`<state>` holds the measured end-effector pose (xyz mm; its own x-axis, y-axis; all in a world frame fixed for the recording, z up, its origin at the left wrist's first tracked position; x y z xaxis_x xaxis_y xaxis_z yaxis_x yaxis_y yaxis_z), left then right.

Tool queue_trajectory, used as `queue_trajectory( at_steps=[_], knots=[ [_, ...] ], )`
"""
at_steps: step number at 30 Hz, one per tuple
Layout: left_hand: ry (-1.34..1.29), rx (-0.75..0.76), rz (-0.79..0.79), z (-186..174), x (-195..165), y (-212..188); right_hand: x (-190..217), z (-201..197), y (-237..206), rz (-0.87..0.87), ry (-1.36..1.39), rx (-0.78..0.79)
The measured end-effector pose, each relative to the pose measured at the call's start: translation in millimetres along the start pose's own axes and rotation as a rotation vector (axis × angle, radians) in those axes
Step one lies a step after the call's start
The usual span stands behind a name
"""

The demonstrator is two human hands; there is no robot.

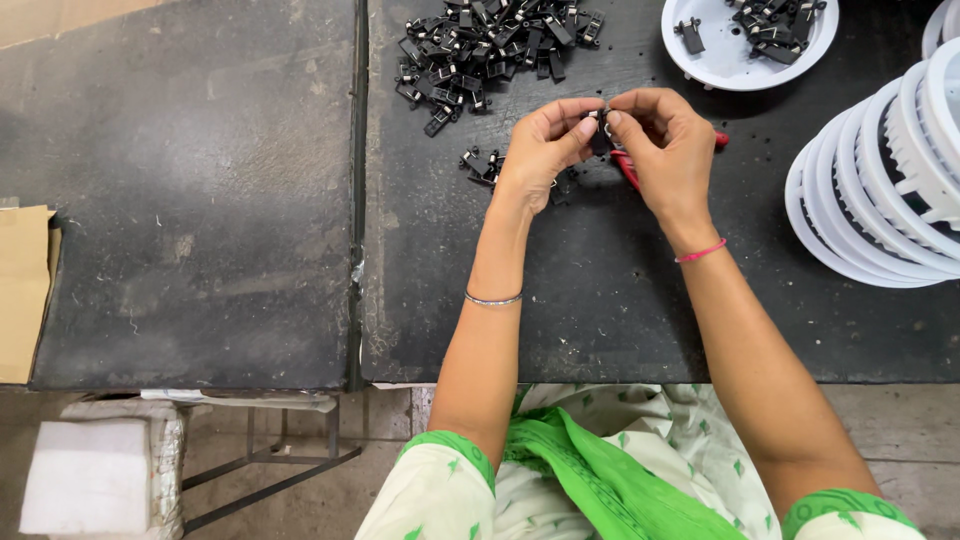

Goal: The person sits at a workbench assembling small black switch components. They pick up parts from a pile, use red-handled pliers to press or crimp pieces together, and place finished assemblies into a white bowl, repeating the cycle.

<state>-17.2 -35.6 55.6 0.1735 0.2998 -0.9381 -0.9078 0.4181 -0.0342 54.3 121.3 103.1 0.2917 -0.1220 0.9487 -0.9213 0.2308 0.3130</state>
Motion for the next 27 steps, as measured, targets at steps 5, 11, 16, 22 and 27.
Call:
queue_trajectory(
  at_steps=[5, 11, 16, 22, 27],
  knots=[
    [-0.013, 0.0, 0.025, 0, -1, 2, -5, 0, 4, 0.002, 0.07, 0.012],
    [0.007, -0.01, 0.049, 0, -1, 2, -3, 2, 4, 0.009, 0.071, 0.023],
    [0.001, 0.005, 0.114, 1, -3, 0, 15, 4, -3, -0.172, -0.151, -0.014],
    [0.045, 0.009, 0.107, -1, -5, -3, 25, 5, -6, -0.323, -0.27, 0.0],
    [0.141, -0.018, 0.175, 0, -8, -2, 20, 5, -2, -0.215, -0.186, 0.019]
  ],
)
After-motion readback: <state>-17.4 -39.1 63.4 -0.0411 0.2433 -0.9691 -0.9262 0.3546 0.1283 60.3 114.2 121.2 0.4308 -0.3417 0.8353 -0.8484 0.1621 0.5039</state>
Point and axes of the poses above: each hand's wrist, its own y-axis towards the middle knuckle, its own z-axis out of the palm, x = y × z, the point moved 2 cm from there along y, towards the middle knuckle, and after that the axes turned 1 degree about -y, right-handed, at the moved point
